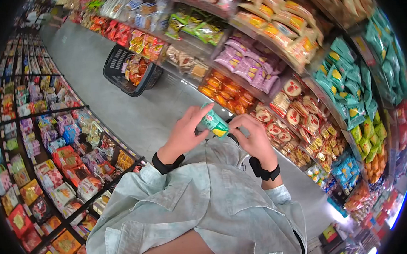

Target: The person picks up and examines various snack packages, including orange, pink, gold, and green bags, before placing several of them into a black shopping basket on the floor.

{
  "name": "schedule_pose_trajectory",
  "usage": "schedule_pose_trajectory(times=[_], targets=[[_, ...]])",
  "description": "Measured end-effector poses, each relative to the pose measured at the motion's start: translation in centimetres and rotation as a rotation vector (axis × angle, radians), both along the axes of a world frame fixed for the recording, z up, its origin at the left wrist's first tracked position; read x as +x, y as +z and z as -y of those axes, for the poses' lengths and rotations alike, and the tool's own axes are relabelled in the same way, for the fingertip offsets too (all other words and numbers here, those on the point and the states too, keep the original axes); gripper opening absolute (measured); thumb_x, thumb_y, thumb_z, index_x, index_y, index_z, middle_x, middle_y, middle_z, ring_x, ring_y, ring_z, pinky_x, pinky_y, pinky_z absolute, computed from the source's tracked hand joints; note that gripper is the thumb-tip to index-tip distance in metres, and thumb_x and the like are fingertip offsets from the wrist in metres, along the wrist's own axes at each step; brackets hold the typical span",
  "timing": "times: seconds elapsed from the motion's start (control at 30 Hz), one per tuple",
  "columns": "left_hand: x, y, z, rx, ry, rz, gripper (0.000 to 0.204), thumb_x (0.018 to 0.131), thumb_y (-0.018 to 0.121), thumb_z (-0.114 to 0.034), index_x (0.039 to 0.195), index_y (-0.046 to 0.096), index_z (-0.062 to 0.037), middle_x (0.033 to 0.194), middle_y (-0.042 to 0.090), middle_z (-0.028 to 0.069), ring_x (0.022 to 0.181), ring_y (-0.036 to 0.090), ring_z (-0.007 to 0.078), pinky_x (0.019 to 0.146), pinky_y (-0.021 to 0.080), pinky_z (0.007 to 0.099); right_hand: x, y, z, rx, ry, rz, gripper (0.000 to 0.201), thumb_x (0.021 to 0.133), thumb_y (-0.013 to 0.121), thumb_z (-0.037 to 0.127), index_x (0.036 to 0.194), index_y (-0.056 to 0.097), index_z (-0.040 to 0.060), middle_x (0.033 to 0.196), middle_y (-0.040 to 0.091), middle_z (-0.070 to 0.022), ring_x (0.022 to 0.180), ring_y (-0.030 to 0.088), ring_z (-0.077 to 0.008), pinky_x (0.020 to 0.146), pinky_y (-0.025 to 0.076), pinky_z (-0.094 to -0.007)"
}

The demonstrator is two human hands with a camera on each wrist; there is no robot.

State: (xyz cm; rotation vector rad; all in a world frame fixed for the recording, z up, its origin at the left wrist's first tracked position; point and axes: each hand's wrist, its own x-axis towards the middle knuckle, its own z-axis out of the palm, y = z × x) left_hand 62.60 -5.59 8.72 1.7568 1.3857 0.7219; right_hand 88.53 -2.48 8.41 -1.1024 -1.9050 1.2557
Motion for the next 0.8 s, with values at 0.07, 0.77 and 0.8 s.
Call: schedule_pose_trajectory(times=[0.07,0.77,0.8], targets=[[-4.9,-0.8,1.8,-0.067,0.003,0.014,0.077,0.089,0.075,-0.007,0.160,0.048,-0.0157,0.138,0.064,0.0163,0.112,0.068,0.0350,0.095,0.057,0.0416,-4.1,-0.8,0.8,-0.106,-0.093,0.005,0.011,0.093,0.072,-0.004,0.103,0.069,0.0006,0.107,0.071,-0.0104,0.101,0.072,-0.0247,0.090,0.057,-0.0358],[-33.1,-3.9,13.0,-0.257,0.619,0.372,0.052,0.089,0.088,-0.022,0.126,0.057,-0.0030,0.111,0.074,0.0148,0.109,0.076,0.0266,0.092,0.059,0.0361,-44.9,-6.3,-3.3,-0.538,0.399,0.051,0.022,0.109,0.065,0.018,0.121,0.074,0.0011,0.104,0.072,0.0003,0.095,0.063,-0.0057,0.083,0.051,-0.0239],[-34.4,-3.9,12.1,-0.275,0.612,0.306,0.052,0.088,0.088,-0.023,0.125,0.057,-0.0033,0.108,0.074,0.0144,0.108,0.076,0.0272,0.091,0.059,0.0370,-46.5,-6.0,-4.1,-0.510,0.442,0.032,0.024,0.108,0.067,0.018,0.124,0.075,0.0015,0.104,0.073,-0.0007,0.093,0.064,-0.0060,0.082,0.052,-0.0242]])
